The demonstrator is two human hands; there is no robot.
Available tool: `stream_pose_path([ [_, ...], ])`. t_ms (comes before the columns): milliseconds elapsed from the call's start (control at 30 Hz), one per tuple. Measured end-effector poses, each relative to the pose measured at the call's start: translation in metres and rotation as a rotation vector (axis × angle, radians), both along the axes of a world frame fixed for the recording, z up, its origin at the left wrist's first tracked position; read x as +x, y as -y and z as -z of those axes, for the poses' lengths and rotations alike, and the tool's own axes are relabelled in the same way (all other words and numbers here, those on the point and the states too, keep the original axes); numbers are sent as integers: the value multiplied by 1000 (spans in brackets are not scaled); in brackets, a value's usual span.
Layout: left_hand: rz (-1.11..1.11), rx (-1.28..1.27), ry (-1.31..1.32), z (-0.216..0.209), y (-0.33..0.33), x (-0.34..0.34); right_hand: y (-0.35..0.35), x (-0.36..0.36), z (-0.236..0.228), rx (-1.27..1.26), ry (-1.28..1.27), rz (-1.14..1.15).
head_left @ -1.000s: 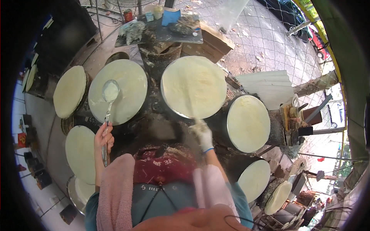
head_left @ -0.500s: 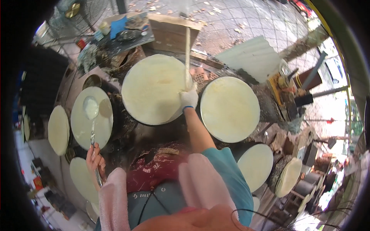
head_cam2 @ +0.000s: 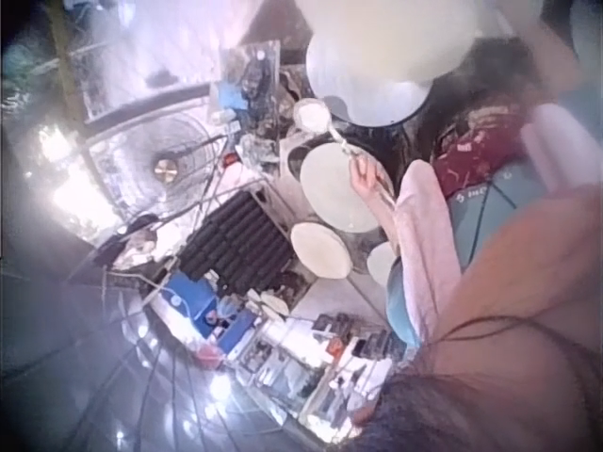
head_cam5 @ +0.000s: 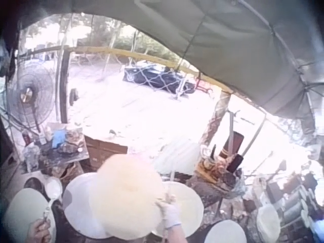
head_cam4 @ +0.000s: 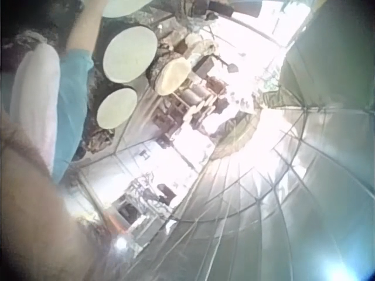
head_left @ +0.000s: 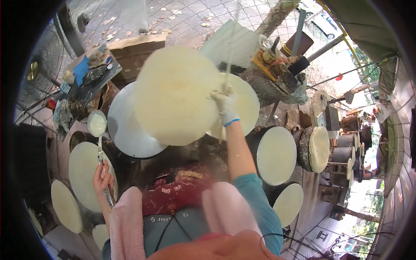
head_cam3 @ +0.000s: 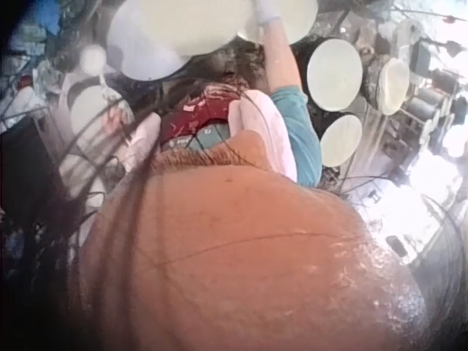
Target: The person uses a ladle to pour batter onto circular hot plates and spreads it into thin layers using a wooden stick, then lifts and removes the finished crepes one by one.
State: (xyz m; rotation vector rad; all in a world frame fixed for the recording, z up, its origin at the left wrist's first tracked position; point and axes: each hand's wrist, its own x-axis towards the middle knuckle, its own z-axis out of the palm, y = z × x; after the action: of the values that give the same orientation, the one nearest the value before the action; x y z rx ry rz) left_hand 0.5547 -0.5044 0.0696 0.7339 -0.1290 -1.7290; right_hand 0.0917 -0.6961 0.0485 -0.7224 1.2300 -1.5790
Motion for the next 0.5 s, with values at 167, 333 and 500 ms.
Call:
stream_pose_path([
  [167, 96, 34, 18, -3, 23, -57, -26, -155, 52, 5, -31, 66],
  [333, 46, 82, 91, -21, 25, -130, -32, -256, 140, 167, -645, 91],
  [500, -30, 180, 148, -40, 18, -190, -41, -248, 105, 419, -1265, 88],
])
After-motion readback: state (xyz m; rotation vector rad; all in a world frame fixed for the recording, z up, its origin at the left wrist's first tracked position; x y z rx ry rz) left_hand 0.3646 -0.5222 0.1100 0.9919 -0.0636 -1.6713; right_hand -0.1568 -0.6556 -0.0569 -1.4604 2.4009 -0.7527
